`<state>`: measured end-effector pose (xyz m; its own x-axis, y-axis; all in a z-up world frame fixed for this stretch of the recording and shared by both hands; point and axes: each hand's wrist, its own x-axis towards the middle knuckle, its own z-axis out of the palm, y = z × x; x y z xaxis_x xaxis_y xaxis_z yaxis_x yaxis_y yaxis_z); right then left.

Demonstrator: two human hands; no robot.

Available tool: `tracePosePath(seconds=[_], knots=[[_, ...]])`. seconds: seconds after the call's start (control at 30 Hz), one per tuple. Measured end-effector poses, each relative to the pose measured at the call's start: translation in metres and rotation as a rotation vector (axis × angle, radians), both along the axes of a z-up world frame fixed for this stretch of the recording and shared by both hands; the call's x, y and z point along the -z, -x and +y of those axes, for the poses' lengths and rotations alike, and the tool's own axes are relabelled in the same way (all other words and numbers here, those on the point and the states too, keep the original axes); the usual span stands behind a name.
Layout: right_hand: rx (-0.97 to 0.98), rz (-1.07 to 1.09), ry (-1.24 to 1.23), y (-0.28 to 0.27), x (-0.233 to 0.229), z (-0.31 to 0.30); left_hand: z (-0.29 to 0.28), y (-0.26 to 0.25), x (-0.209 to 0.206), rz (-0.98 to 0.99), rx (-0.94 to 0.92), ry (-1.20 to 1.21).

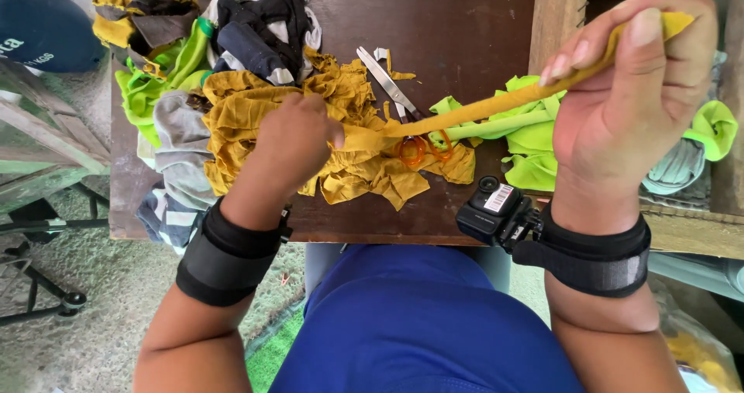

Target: The person cuts a piece of yellow fabric into thin strips with handheld scissors, then aligns the cut strips by hand.

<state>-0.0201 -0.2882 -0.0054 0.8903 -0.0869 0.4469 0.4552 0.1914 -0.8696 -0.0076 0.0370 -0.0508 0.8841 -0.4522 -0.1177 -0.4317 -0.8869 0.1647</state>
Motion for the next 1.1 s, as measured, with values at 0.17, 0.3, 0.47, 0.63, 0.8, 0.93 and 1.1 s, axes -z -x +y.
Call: tracePosePath(seconds=[0.17, 0.3, 0.47, 0.63, 0.8, 0.93, 1.1], knots=[[-0.003, 0.002, -0.054, 0.006, -0.001, -0.007, -0.011, -0.001, 0.020, 0.041, 0.100, -0.273], [-0.003, 0.010, -0.065, 0.004, -0.005, -0.010, 0.002, -0.008, 0.048, -0.066, 0.103, -0.297], [0.021, 0.022, -0.077, 0.002, -0.004, -0.038, 0.004, -0.008, -0.019, -0.103, 0.022, 0.127], [0.066, 0.001, -0.088, -0.001, -0.007, -0.065, 0.005, -0.002, -0.083, -0.362, 0.054, 0.379], [0.128, 0.002, 0.033, 0.003, -0.022, -0.057, 0.001, 0.003, -0.114, -0.504, 0.044, 0.535], [0.007, 0.097, 0.222, 0.013, -0.059, -0.002, -0.030, 0.009, -0.127, -0.370, 0.132, 0.787], [-0.404, -0.035, 0.560, 0.012, -0.070, 0.040, -0.054, 0.017, -0.120, -0.138, 0.293, 1.081]])
